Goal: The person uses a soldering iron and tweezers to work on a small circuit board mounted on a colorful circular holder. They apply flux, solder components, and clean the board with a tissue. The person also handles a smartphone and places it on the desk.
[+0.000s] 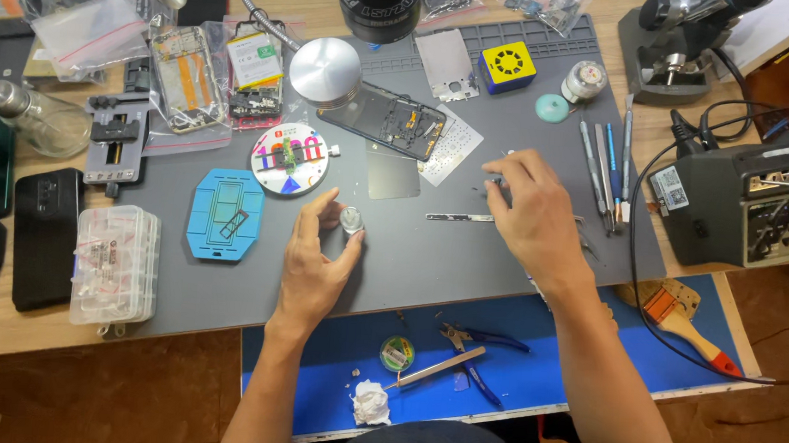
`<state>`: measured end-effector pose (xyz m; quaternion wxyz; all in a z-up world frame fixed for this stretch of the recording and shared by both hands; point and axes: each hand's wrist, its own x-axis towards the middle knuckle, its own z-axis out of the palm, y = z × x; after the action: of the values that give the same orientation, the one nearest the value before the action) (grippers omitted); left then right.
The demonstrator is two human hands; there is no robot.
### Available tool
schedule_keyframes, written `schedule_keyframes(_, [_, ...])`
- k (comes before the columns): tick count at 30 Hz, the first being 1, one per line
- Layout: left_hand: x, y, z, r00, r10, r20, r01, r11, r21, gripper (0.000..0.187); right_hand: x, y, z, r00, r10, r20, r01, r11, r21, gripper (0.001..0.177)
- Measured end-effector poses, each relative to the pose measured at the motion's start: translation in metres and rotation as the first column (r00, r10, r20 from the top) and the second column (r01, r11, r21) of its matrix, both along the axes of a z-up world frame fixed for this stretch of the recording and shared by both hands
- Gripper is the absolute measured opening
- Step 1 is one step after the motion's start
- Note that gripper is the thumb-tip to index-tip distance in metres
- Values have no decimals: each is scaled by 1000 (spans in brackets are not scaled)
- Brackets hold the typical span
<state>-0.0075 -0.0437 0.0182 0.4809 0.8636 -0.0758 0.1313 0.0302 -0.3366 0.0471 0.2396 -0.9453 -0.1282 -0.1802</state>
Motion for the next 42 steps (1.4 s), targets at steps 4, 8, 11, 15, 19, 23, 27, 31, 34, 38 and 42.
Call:
schedule_keyframes(4, [0, 2, -5, 1000, 3, 24, -3, 1000, 4, 61, -42, 34, 25, 991, 116, -68, -112, 992, 57, 7])
schedule_keyframes(8, [-1, 2, -2, 982, 146, 121, -136, 987, -85, 53, -118, 87, -8, 704, 598, -382, -556, 799, 228, 32])
schedule_keyframes(11, [-3, 4, 4, 953, 249, 173, -234, 967, -104, 47, -159, 124, -67, 636, 691, -344, -719, 692, 58, 66])
schedule_keyframes(15, [-9, 14, 4, 957, 246, 155, -230, 966, -119, 48, -172, 128, -78, 577, 739, -347, -788, 616, 3, 12])
schedule_keyframes(19, [-12, 30, 2, 958, 250, 143, -234, 965, -119, 51, -143, 118, -48, 554, 775, -305, -772, 615, 160, 12])
schedule_keyframes(23, [-10, 44, -4, 963, 251, 101, -240, 964, -112, 56, -66, 112, 9, 901, 433, -12, -426, 890, 166, 13])
schedule_keyframes(27, [-10, 44, -4, 963, 246, 112, -233, 965, -117, 56, 15, 125, -7, 962, 256, 97, -267, 955, 130, 11])
schedule_keyframes(31, [-8, 51, -6, 958, 270, 100, -254, 956, -147, 55, 45, 134, -54, 952, 278, 130, -252, 950, -184, 20])
schedule_keyframes(34, [-9, 51, -10, 951, 295, 88, -273, 941, -202, 55, 30, 139, -60, 943, 303, 135, -282, 947, -153, 10])
schedule_keyframes(38, [-7, 54, -6, 949, 300, 100, -270, 933, -238, 55, -47, 150, -8, 690, 702, -177, -664, 711, 230, 8])
schedule_keyframes(42, [-9, 63, -3, 940, 322, 110, -294, 932, -213, 56, -13, 157, -25, 733, 674, -90, -620, 717, 319, 11])
